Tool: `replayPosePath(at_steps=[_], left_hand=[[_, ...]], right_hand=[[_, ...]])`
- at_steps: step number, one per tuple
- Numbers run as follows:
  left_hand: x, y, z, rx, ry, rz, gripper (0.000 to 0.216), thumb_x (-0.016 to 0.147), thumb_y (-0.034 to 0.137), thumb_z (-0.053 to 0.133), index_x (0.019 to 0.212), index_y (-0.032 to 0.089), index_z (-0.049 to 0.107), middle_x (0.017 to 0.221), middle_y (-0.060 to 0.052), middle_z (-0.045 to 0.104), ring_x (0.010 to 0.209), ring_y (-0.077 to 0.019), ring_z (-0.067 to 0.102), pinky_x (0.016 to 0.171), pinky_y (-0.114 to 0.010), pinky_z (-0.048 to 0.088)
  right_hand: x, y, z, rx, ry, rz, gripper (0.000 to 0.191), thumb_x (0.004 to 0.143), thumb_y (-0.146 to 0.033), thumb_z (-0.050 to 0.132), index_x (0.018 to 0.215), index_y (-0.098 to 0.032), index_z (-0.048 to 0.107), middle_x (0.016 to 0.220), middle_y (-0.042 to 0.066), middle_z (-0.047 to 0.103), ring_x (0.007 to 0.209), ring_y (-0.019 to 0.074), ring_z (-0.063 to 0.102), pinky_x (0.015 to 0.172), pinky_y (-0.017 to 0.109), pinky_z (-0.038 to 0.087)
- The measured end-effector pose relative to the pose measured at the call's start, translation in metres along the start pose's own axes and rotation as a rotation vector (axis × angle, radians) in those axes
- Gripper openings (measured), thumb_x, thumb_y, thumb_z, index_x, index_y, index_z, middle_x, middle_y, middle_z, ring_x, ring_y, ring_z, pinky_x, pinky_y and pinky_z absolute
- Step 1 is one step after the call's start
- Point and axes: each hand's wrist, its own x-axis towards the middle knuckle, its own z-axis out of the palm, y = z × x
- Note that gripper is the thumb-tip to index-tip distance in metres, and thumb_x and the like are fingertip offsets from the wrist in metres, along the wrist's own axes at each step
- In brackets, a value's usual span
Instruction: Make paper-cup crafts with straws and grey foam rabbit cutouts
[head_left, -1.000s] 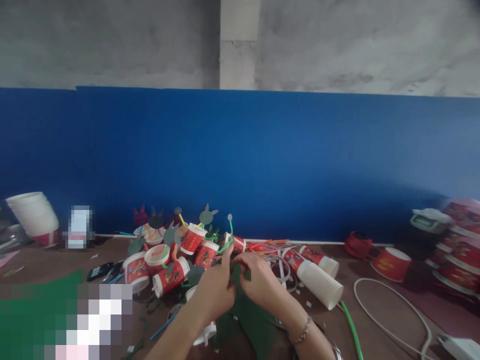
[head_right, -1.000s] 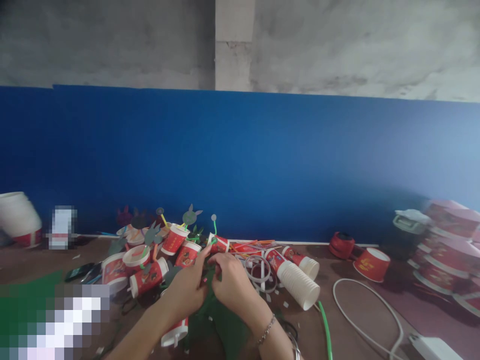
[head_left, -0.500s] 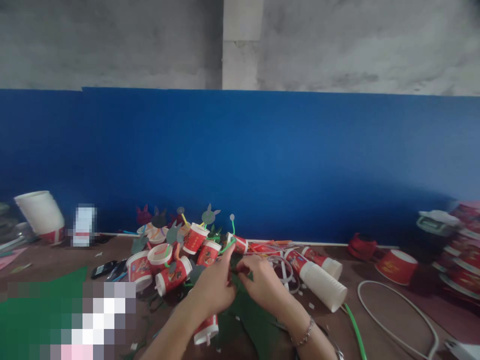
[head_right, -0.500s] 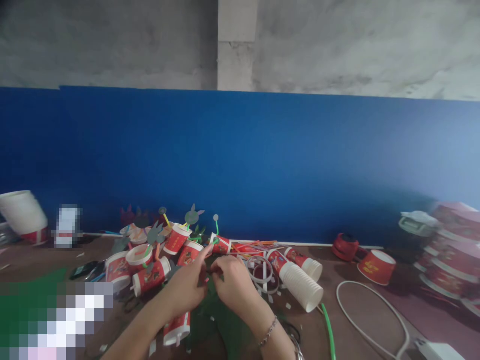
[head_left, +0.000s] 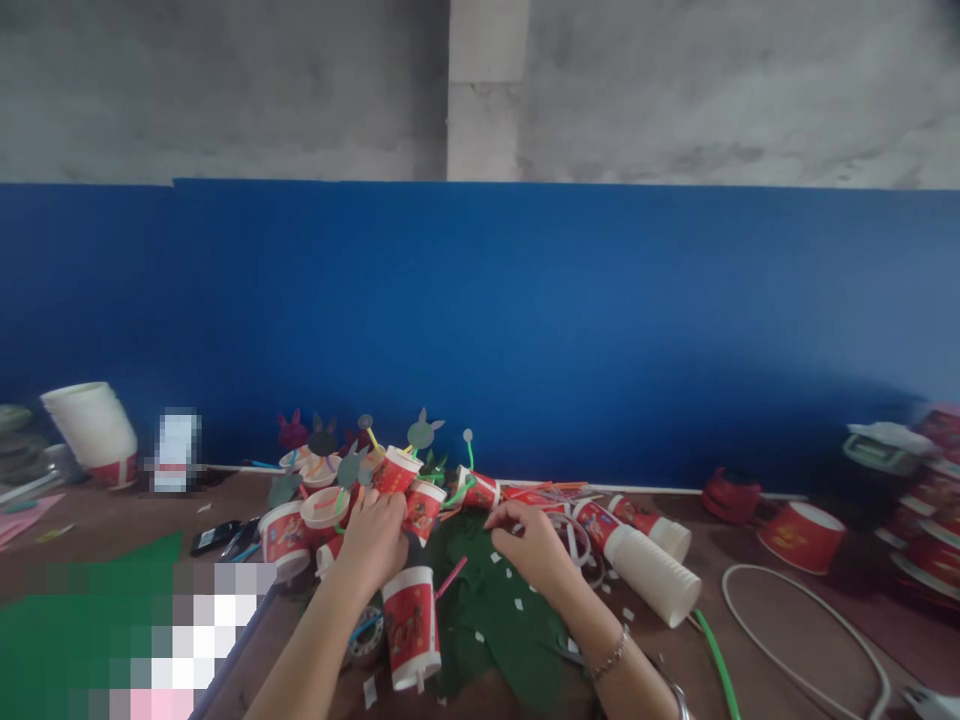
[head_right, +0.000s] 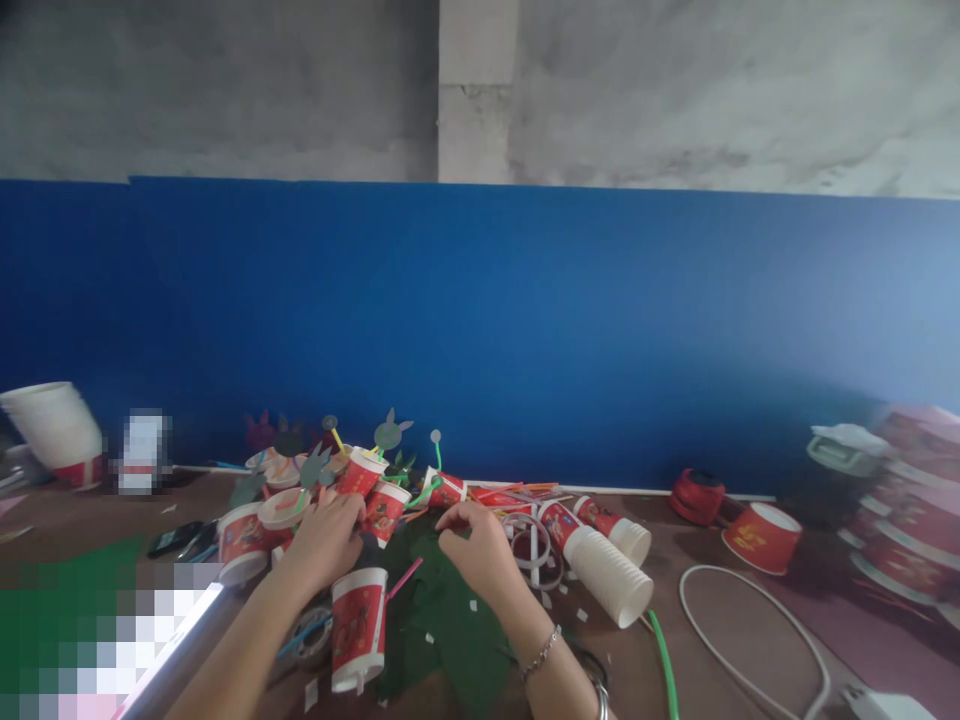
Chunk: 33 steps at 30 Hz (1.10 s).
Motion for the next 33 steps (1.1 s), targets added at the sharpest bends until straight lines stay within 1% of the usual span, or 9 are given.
replayPosePath(at_steps=[7,9,11,14,17,19,21,26,33], left_hand=[[-0.001,-0.001,0.004,0.007,-0.031,0.029,0.03,0.064,0.005,0.043,0.088,0.017,0.057,0.089,-0.015,0.066,0.106,-0.0341,0.051,0.092,-0.047,0.032],[0.0,-0.003,0.006,-0.008,-0.017,0.035,0.032,0.064,0.001,0.042,0.088,0.017,0.056,0.09,-0.015,0.066,0.105,-0.0328,0.052,0.094,-0.048,0.03],[0.0,-0.005,0.006,-0.061,-0.007,0.045,0.034,0.063,-0.001,0.041,0.086,0.019,0.055,0.089,-0.011,0.065,0.102,-0.0292,0.054,0.096,-0.047,0.028],[0.001,-0.008,0.003,-0.333,-0.063,0.061,0.029,0.067,0.002,0.043,0.086,0.022,0.05,0.084,-0.004,0.063,0.09,-0.0228,0.058,0.087,-0.039,0.037],[0.002,-0.002,-0.001,-0.786,-0.15,0.092,0.021,0.073,0.01,0.047,0.091,0.022,0.047,0.083,-0.001,0.061,0.08,-0.0178,0.06,0.072,-0.029,0.043],[0.002,0.008,-0.002,-1.045,-0.178,0.106,0.024,0.073,0.014,0.051,0.095,0.021,0.047,0.083,0.0,0.061,0.078,-0.0163,0.06,0.071,-0.028,0.043],[0.002,0.02,-0.001,-1.218,-0.152,0.057,0.029,0.07,0.015,0.056,0.097,0.02,0.047,0.08,0.0,0.06,0.075,-0.015,0.059,0.07,-0.027,0.043],[0.002,0.043,0.005,-1.397,-0.143,-0.027,0.032,0.067,0.012,0.059,0.096,0.018,0.048,0.069,0.003,0.058,0.066,-0.0135,0.057,0.065,-0.026,0.041],[-0.001,0.05,0.003,-1.425,-0.09,-0.073,0.031,0.066,0.01,0.059,0.094,0.018,0.049,0.067,0.004,0.057,0.064,-0.0127,0.056,0.063,-0.025,0.04]], right_hand=[[0.002,0.006,0.003,0.051,0.008,0.022,0.013,0.062,-0.015,0.051,0.071,-0.016,0.061,0.065,-0.001,0.059,0.062,0.0136,0.052,0.057,0.023,0.038],[0.003,0.006,0.004,0.072,0.009,0.035,0.012,0.063,-0.016,0.052,0.07,-0.016,0.061,0.064,-0.001,0.059,0.06,0.0129,0.051,0.057,0.023,0.038],[0.002,0.005,0.005,0.111,0.012,0.055,0.01,0.063,-0.018,0.053,0.07,-0.016,0.06,0.062,-0.002,0.058,0.058,0.0121,0.05,0.057,0.023,0.038],[0.001,0.002,0.006,0.202,0.015,0.099,0.008,0.064,-0.021,0.055,0.069,-0.016,0.06,0.06,-0.003,0.055,0.057,0.0115,0.049,0.056,0.022,0.036],[0.001,-0.001,0.008,0.334,0.023,0.155,0.01,0.064,-0.025,0.059,0.068,-0.016,0.06,0.057,-0.004,0.053,0.056,0.0114,0.048,0.054,0.022,0.035],[0.001,-0.001,0.011,0.441,0.035,0.175,0.013,0.062,-0.027,0.062,0.069,-0.016,0.06,0.058,-0.004,0.055,0.058,0.0118,0.05,0.056,0.023,0.036],[0.002,0.001,0.015,0.538,0.045,0.181,0.016,0.06,-0.028,0.064,0.069,-0.016,0.06,0.06,-0.003,0.058,0.06,0.0126,0.052,0.058,0.023,0.037],[0.002,0.006,0.02,0.632,0.029,0.217,0.019,0.059,-0.028,0.067,0.071,-0.015,0.059,0.058,-0.002,0.059,0.057,0.0126,0.052,0.055,0.023,0.035],[0.0,0.006,0.021,0.594,0.028,0.225,0.014,0.062,-0.025,0.064,0.07,-0.015,0.059,0.056,-0.003,0.057,0.055,0.0104,0.047,0.053,0.022,0.031]])
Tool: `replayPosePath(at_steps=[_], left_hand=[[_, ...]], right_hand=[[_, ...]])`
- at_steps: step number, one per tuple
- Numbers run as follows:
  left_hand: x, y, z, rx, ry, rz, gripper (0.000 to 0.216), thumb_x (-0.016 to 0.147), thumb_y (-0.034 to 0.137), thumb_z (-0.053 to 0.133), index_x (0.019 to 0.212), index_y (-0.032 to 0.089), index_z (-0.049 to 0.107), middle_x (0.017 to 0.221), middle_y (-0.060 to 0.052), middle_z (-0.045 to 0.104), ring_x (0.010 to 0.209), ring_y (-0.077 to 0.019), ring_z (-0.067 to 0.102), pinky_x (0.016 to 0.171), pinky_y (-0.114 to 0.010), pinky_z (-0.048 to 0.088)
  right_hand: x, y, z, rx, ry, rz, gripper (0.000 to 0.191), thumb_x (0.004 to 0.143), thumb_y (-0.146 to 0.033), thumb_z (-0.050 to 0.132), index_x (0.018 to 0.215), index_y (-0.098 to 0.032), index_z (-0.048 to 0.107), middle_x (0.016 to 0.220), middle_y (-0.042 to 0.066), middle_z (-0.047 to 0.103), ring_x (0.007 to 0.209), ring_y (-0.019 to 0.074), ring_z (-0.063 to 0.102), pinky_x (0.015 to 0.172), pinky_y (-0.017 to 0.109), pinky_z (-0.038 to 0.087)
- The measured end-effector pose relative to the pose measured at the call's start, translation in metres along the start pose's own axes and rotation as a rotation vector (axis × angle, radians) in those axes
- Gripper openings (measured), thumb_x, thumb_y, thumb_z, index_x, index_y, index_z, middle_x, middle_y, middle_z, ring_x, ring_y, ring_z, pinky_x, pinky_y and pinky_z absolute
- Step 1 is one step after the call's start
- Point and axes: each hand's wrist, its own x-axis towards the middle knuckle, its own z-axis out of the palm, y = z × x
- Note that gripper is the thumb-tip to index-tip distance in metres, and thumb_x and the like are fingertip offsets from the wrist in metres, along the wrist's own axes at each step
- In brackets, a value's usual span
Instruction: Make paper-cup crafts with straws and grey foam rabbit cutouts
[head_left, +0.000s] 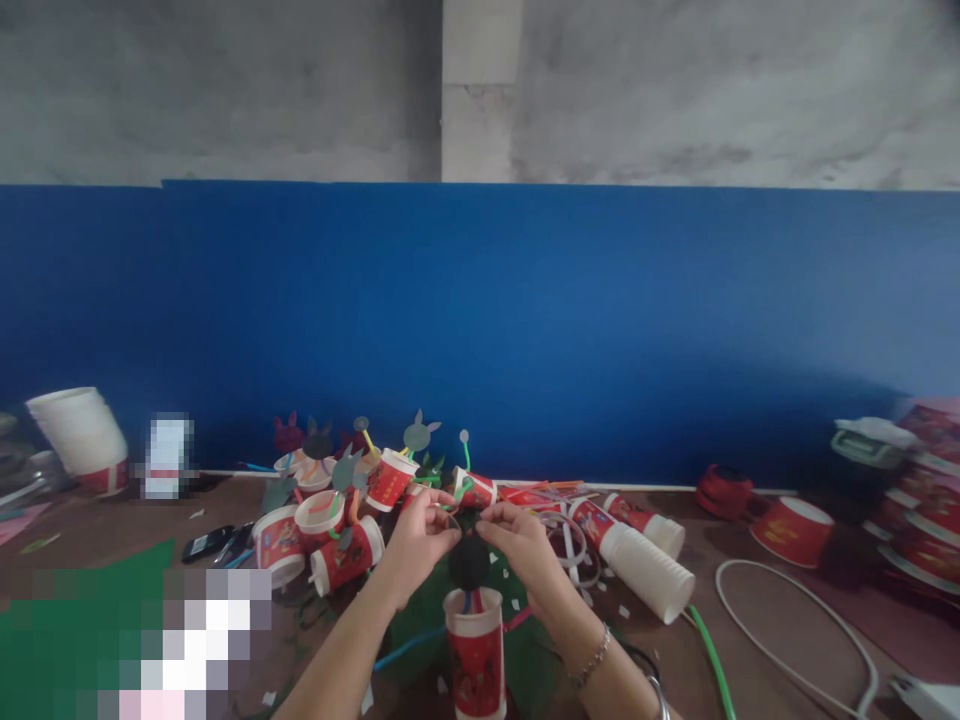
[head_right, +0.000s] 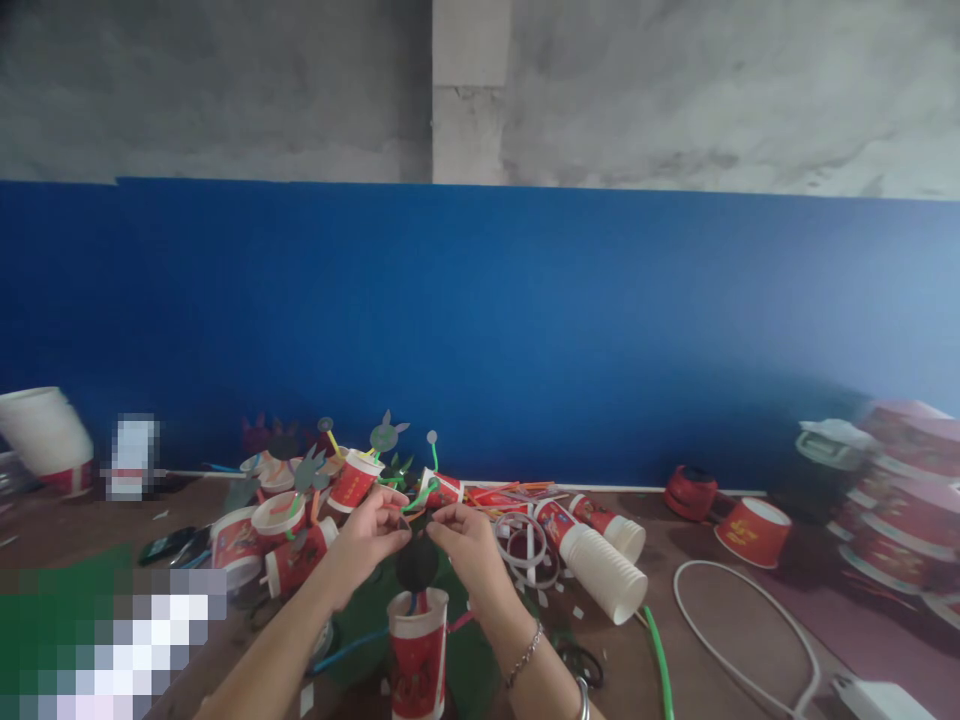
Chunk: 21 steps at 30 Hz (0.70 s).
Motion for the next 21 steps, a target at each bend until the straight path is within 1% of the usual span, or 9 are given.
replayPosePath(at_steps=[9,14,21], left_hand=[[0.0001,-0.0017,0.0,-0.032,0.01,-0.021,0.031,0.065,0.01,0.06,0.093,0.017,0.049,0.064,0.004,0.057,0.063,-0.0127,0.056,0.062,-0.024,0.04],[0.0008,-0.0025,0.0003,-0.043,0.02,-0.027,0.032,0.065,0.01,0.061,0.093,0.018,0.049,0.064,0.005,0.057,0.062,-0.0125,0.055,0.061,-0.024,0.04],[0.0022,-0.0029,-0.0001,-0.041,0.014,-0.019,0.032,0.065,0.01,0.061,0.094,0.017,0.05,0.064,0.004,0.057,0.062,-0.0124,0.055,0.062,-0.024,0.04]], right_hand=[[-0.0008,-0.0013,0.0024,0.0,0.021,0.003,0.014,0.061,-0.027,0.066,0.067,-0.015,0.061,0.056,-0.003,0.056,0.055,0.0108,0.048,0.054,0.023,0.033],[-0.0012,-0.0023,0.0035,0.039,0.03,0.02,0.015,0.059,-0.027,0.067,0.066,-0.015,0.061,0.055,-0.003,0.056,0.054,0.0106,0.046,0.054,0.023,0.032],[-0.0009,-0.0007,0.0038,0.028,0.04,0.02,0.015,0.06,-0.028,0.066,0.065,-0.015,0.06,0.054,-0.003,0.056,0.053,0.0104,0.046,0.054,0.023,0.032]])
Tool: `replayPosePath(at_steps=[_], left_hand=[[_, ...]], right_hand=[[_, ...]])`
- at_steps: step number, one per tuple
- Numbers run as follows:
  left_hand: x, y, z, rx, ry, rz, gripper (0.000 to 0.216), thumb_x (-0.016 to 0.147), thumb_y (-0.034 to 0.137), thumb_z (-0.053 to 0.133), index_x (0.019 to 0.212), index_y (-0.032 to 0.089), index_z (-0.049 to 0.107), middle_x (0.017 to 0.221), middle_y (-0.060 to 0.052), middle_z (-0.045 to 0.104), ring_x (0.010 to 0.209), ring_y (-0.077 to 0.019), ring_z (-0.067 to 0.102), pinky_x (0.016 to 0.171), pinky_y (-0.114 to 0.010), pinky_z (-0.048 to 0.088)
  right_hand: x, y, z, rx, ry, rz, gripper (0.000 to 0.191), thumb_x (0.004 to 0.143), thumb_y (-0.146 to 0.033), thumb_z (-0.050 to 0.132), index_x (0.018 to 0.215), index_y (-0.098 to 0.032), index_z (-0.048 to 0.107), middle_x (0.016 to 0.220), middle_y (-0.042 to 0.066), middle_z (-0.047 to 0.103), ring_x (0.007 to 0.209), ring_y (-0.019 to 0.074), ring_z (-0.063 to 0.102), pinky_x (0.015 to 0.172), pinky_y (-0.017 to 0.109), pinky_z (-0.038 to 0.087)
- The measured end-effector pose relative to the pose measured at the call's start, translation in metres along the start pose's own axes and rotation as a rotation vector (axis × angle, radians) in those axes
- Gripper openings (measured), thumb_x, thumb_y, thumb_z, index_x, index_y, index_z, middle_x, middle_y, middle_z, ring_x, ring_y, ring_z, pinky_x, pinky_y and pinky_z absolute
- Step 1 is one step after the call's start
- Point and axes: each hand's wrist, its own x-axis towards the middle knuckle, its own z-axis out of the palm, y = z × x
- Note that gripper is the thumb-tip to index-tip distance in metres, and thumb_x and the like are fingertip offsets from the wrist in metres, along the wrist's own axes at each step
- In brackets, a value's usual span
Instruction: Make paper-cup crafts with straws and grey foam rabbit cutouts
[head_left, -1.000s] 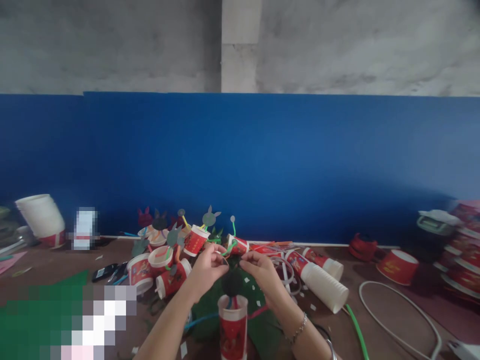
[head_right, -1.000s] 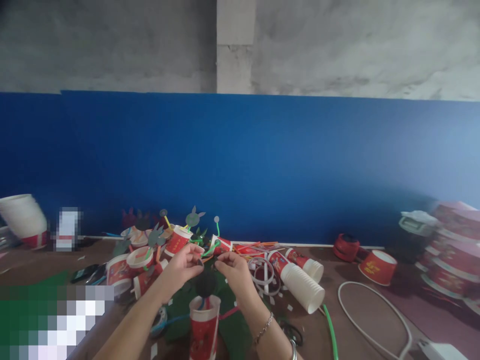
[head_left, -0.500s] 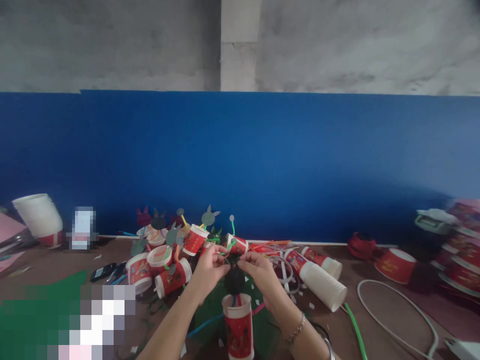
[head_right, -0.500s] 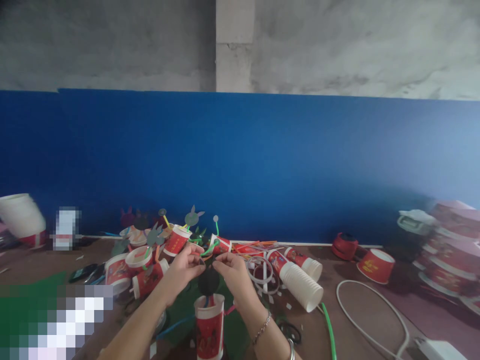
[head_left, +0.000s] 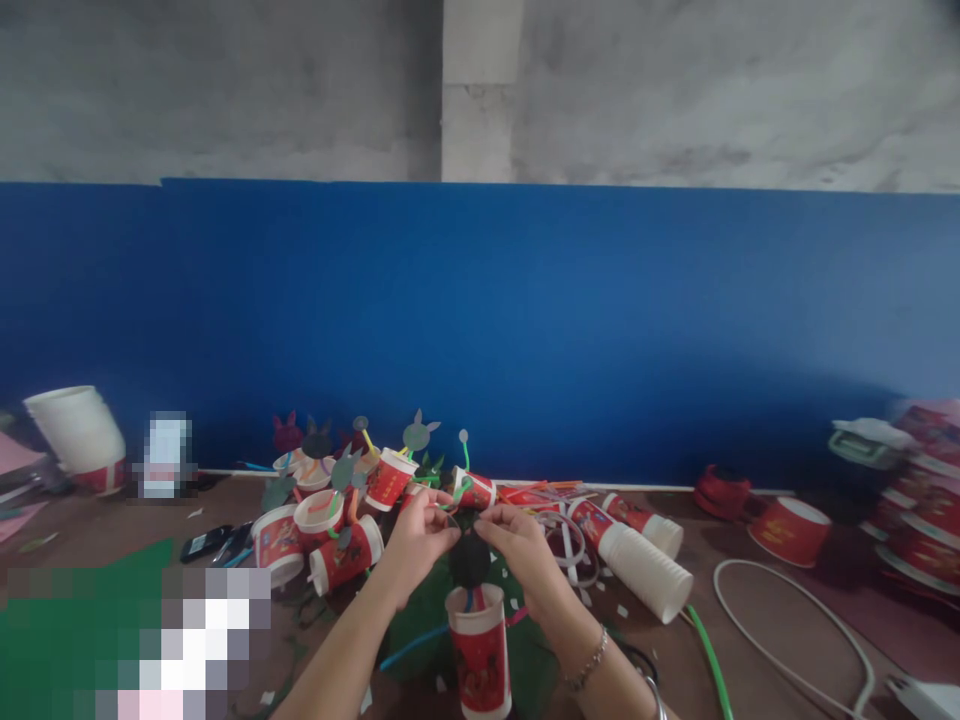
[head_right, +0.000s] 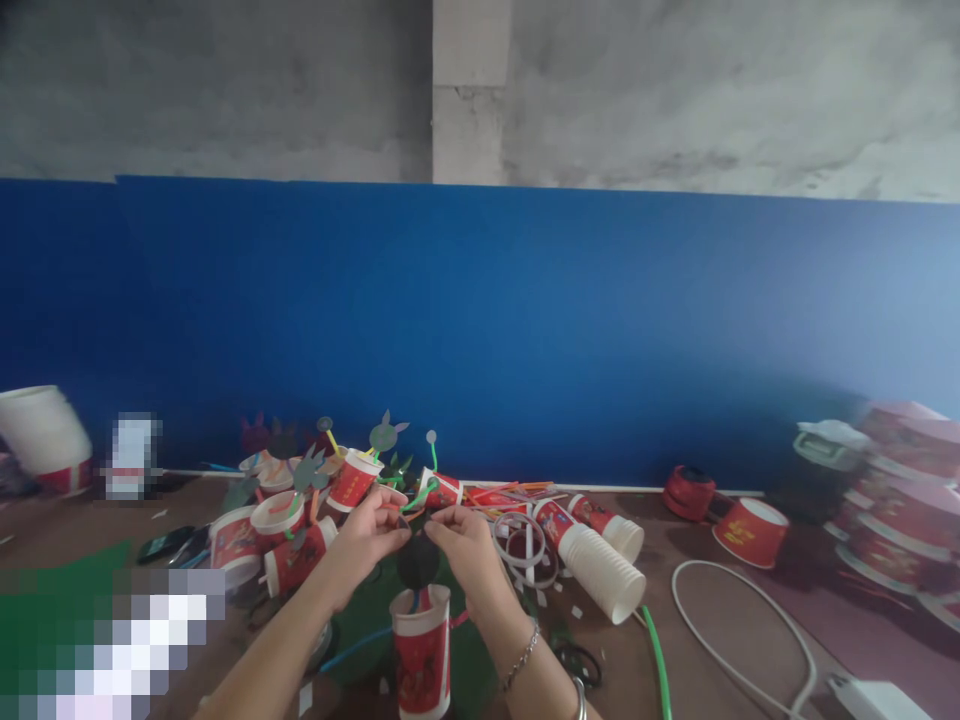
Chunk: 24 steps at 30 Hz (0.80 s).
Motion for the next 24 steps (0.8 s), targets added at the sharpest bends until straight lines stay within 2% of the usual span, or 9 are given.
replayPosePath(at_steps=[18,24], left_hand=[[-0.0018,0.0009,0.0014,-0.002,0.014,0.01,0.032,0.065,0.009,0.06,0.094,0.018,0.048,0.062,0.006,0.055,0.061,-0.012,0.054,0.06,-0.024,0.04],[-0.0022,0.0049,0.0027,0.003,0.037,-0.012,0.032,0.064,0.008,0.06,0.092,0.018,0.048,0.061,0.006,0.055,0.06,-0.012,0.054,0.059,-0.023,0.039]], right_hand=[[-0.0019,-0.0015,0.0003,-0.028,0.035,-0.002,0.015,0.06,-0.027,0.066,0.064,-0.015,0.059,0.051,-0.003,0.056,0.051,0.0104,0.046,0.051,0.023,0.031],[-0.0022,-0.0025,-0.0017,-0.038,-0.01,-0.011,0.018,0.059,-0.024,0.068,0.07,-0.014,0.059,0.055,-0.002,0.059,0.055,0.0115,0.052,0.054,0.023,0.037]])
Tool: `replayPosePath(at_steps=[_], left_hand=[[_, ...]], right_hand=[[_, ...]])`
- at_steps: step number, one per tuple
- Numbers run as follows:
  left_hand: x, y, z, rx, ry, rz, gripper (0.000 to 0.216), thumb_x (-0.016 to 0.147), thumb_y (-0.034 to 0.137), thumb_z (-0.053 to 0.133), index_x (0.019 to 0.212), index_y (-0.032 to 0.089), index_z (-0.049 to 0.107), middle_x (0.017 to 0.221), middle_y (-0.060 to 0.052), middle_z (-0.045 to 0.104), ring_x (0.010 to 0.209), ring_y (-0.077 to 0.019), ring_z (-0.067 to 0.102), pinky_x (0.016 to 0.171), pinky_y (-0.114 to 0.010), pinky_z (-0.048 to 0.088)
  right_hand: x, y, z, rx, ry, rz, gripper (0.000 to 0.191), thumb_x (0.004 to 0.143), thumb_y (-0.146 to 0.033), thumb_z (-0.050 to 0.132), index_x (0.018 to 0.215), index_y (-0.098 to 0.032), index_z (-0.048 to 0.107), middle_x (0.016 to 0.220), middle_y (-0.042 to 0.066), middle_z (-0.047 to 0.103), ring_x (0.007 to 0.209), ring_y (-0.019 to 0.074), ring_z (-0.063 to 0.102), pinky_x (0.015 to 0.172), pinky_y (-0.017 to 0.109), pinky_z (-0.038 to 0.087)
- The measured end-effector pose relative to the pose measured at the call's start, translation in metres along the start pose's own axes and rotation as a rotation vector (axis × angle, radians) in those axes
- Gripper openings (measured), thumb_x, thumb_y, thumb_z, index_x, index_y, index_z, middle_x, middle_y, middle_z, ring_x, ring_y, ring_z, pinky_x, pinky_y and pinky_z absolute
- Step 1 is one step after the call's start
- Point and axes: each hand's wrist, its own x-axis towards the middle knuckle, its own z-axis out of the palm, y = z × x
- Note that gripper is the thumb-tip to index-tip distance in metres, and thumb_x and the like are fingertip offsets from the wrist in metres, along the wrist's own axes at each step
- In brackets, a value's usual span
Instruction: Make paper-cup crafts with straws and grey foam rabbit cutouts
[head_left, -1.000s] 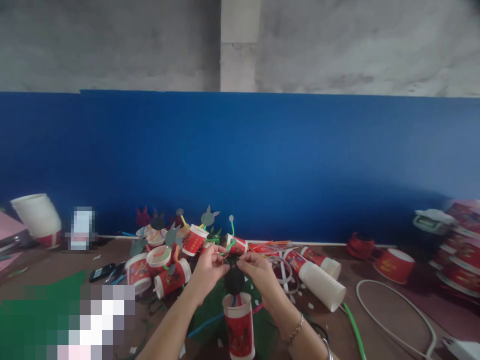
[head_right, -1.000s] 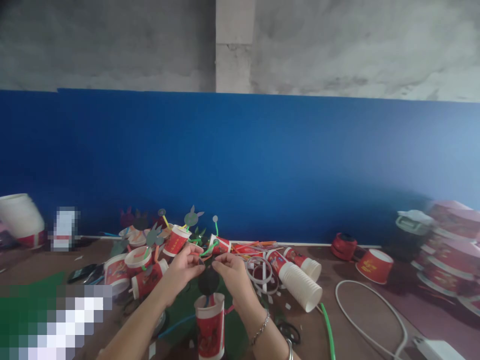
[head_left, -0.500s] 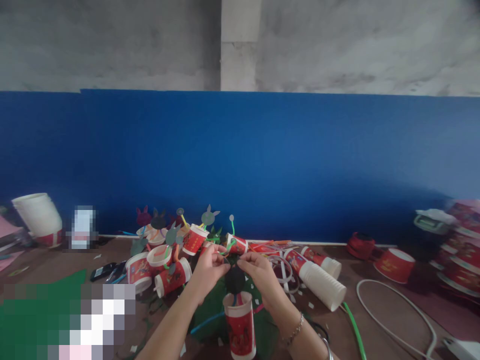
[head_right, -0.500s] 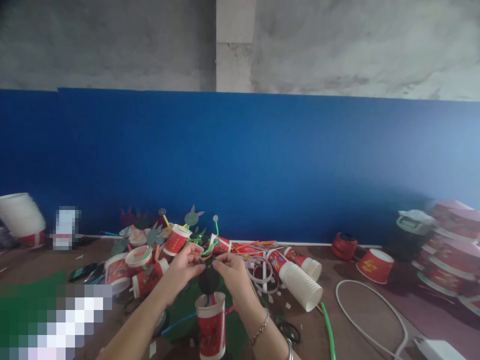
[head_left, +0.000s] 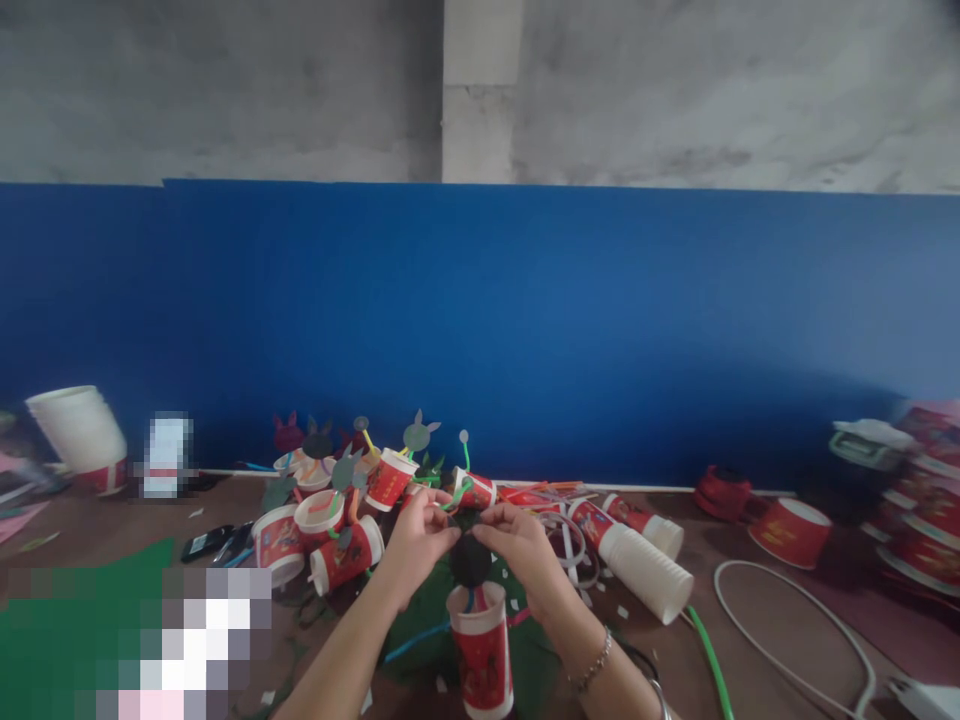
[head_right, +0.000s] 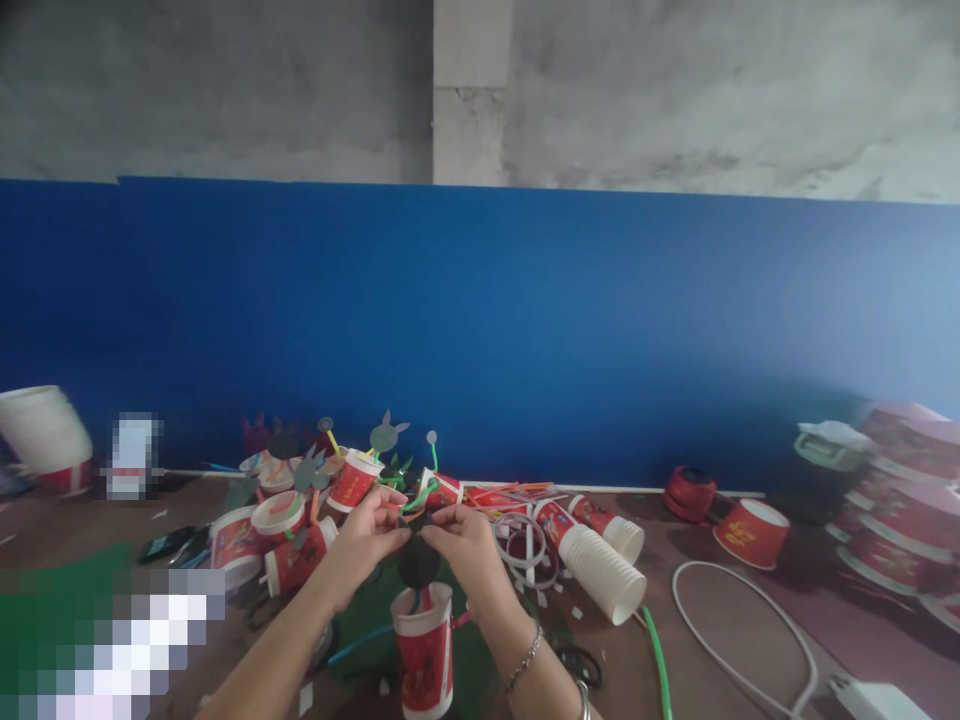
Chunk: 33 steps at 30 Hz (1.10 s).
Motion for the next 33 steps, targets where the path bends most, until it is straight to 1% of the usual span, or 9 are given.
replayPosePath(at_steps=[3,6,12,15,18,22,26,30,33], left_hand=[[0.0,0.001,0.001,-0.003,0.011,0.0,0.033,0.063,0.008,0.062,0.091,0.018,0.049,0.06,0.006,0.055,0.06,-0.0118,0.054,0.059,-0.023,0.039],[0.0,0.001,0.001,-0.027,0.013,0.004,0.034,0.062,0.009,0.064,0.091,0.018,0.05,0.06,0.006,0.054,0.06,-0.0114,0.053,0.059,-0.023,0.039],[0.001,-0.004,0.001,-0.087,-0.091,-0.041,0.042,0.059,0.017,0.07,0.096,0.018,0.051,0.06,0.007,0.052,0.058,-0.0112,0.051,0.058,-0.023,0.037],[0.001,-0.005,0.001,-0.039,-0.089,-0.042,0.043,0.058,0.018,0.072,0.096,0.018,0.051,0.055,0.009,0.047,0.054,-0.0107,0.048,0.055,-0.023,0.034],[0.002,-0.005,0.0,-0.024,-0.061,-0.012,0.041,0.058,0.016,0.07,0.095,0.018,0.051,0.054,0.01,0.045,0.053,-0.0103,0.046,0.055,-0.023,0.032],[0.002,-0.004,0.0,-0.033,-0.067,-0.01,0.04,0.059,0.015,0.067,0.096,0.017,0.051,0.053,0.009,0.047,0.053,-0.0106,0.047,0.054,-0.023,0.033],[0.002,-0.003,0.0,-0.036,-0.07,-0.025,0.042,0.058,0.015,0.069,0.097,0.018,0.051,0.053,0.009,0.047,0.053,-0.0108,0.048,0.055,-0.023,0.035],[0.002,-0.003,0.001,-0.068,-0.077,-0.024,0.047,0.057,0.015,0.071,0.1,0.018,0.052,0.063,0.006,0.054,0.059,-0.0117,0.053,0.06,-0.025,0.039],[0.002,-0.003,0.0,-0.071,-0.11,-0.042,0.046,0.056,0.016,0.072,0.099,0.018,0.053,0.059,0.007,0.052,0.058,-0.0122,0.053,0.061,-0.025,0.04]], right_hand=[[-0.001,-0.003,-0.001,-0.028,0.007,-0.013,0.023,0.053,-0.019,0.07,0.073,-0.014,0.06,0.057,-0.002,0.061,0.057,0.0132,0.055,0.056,0.024,0.04],[-0.001,-0.005,-0.001,-0.057,0.03,-0.021,0.025,0.052,-0.016,0.067,0.075,-0.014,0.059,0.054,-0.004,0.058,0.054,0.0126,0.054,0.053,0.024,0.039],[0.0,-0.004,-0.003,-0.028,0.033,-0.058,0.028,0.053,-0.016,0.065,0.079,-0.016,0.054,0.048,-0.008,0.052,0.046,0.0094,0.047,0.049,0.022,0.035],[0.001,-0.002,-0.003,-0.018,0.018,-0.059,0.028,0.054,-0.017,0.065,0.079,-0.017,0.053,0.047,-0.009,0.051,0.045,0.0096,0.046,0.048,0.022,0.035],[0.002,-0.002,-0.004,-0.041,0.005,-0.064,0.031,0.055,-0.017,0.067,0.083,-0.016,0.054,0.051,-0.007,0.055,0.05,0.0119,0.051,0.051,0.024,0.038],[0.002,-0.005,-0.008,-0.122,-0.038,-0.055,0.035,0.056,-0.019,0.068,0.089,-0.015,0.057,0.058,-0.003,0.061,0.061,0.0166,0.058,0.058,0.027,0.043],[0.003,-0.006,-0.011,-0.174,-0.069,-0.098,0.034,0.056,-0.017,0.066,0.088,-0.016,0.057,0.053,-0.006,0.055,0.054,0.0134,0.053,0.054,0.025,0.038],[0.003,-0.005,-0.01,-0.182,-0.058,-0.163,0.029,0.057,-0.014,0.061,0.084,-0.018,0.052,0.048,-0.01,0.049,0.047,0.01,0.045,0.049,0.022,0.032],[0.003,-0.003,-0.009,-0.179,-0.05,-0.197,0.027,0.058,-0.013,0.06,0.082,-0.019,0.049,0.048,-0.011,0.047,0.046,0.0094,0.044,0.048,0.021,0.032]])
